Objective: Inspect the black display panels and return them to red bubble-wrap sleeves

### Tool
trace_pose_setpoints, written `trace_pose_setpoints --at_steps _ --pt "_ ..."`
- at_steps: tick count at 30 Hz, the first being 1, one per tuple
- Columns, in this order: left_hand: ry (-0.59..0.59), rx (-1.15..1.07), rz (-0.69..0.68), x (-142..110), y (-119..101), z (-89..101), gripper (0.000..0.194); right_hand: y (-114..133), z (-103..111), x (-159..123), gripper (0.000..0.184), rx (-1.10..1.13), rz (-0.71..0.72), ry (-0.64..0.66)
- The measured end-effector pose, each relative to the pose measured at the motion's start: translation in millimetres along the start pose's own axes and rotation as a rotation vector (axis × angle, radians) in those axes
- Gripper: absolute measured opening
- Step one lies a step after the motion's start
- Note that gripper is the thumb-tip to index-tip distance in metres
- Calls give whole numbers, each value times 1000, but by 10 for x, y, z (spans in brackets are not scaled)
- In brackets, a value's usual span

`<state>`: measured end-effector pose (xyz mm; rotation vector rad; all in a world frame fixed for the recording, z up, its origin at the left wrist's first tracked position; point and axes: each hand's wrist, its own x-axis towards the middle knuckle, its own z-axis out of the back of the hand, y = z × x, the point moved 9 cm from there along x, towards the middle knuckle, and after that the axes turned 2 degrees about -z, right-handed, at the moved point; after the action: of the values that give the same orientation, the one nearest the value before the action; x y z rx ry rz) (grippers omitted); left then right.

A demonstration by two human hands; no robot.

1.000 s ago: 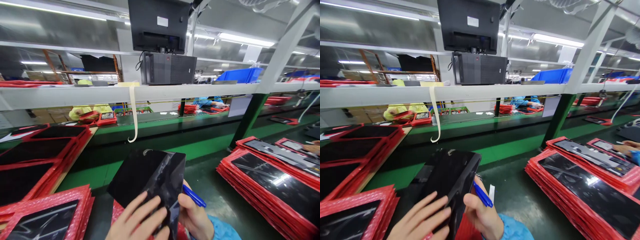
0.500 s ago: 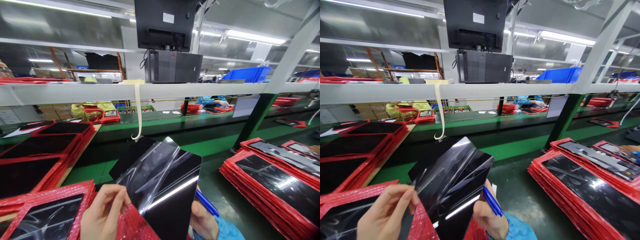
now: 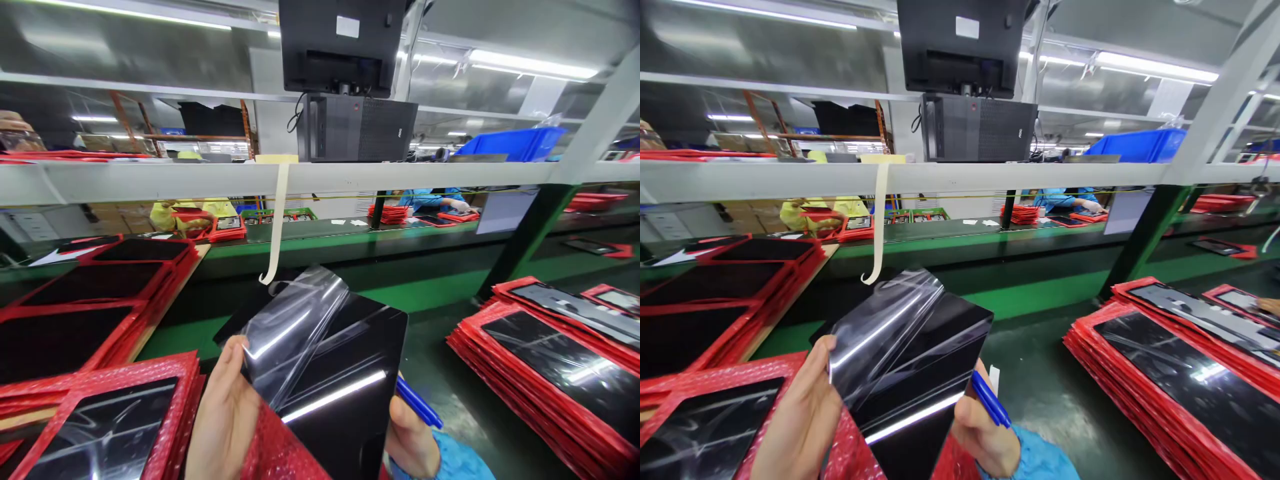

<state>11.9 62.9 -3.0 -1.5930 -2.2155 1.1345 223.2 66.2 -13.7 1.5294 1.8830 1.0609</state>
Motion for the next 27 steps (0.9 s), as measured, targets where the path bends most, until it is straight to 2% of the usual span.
trace_pose_setpoints --at_steps 2,5,9,13,18,22,27 --pt "5 -18 -29 2 -53 4 13 10 -77 16 54 22 -20 6" --pt "54 -39 -117 27 -176 27 11 140 -269 43 57 41 71 105" --pt "-13 -68 -236 34 -307 145 16 173 -475 57 67 36 94 259" --pt "-78 -72 -313 -19 -364 209 16 124 -469 65 72 36 55 249" --pt "-81 -64 -414 -112 -430 223 7 83 -476 43 86 1 46 269" --pt "-10 -92 -398 -153 -401 146 4 -4 -480 -10 80 -43 33 300" --pt "-28 -66 -472 -181 -471 150 6 -6 -518 -55 76 -74 78 334"
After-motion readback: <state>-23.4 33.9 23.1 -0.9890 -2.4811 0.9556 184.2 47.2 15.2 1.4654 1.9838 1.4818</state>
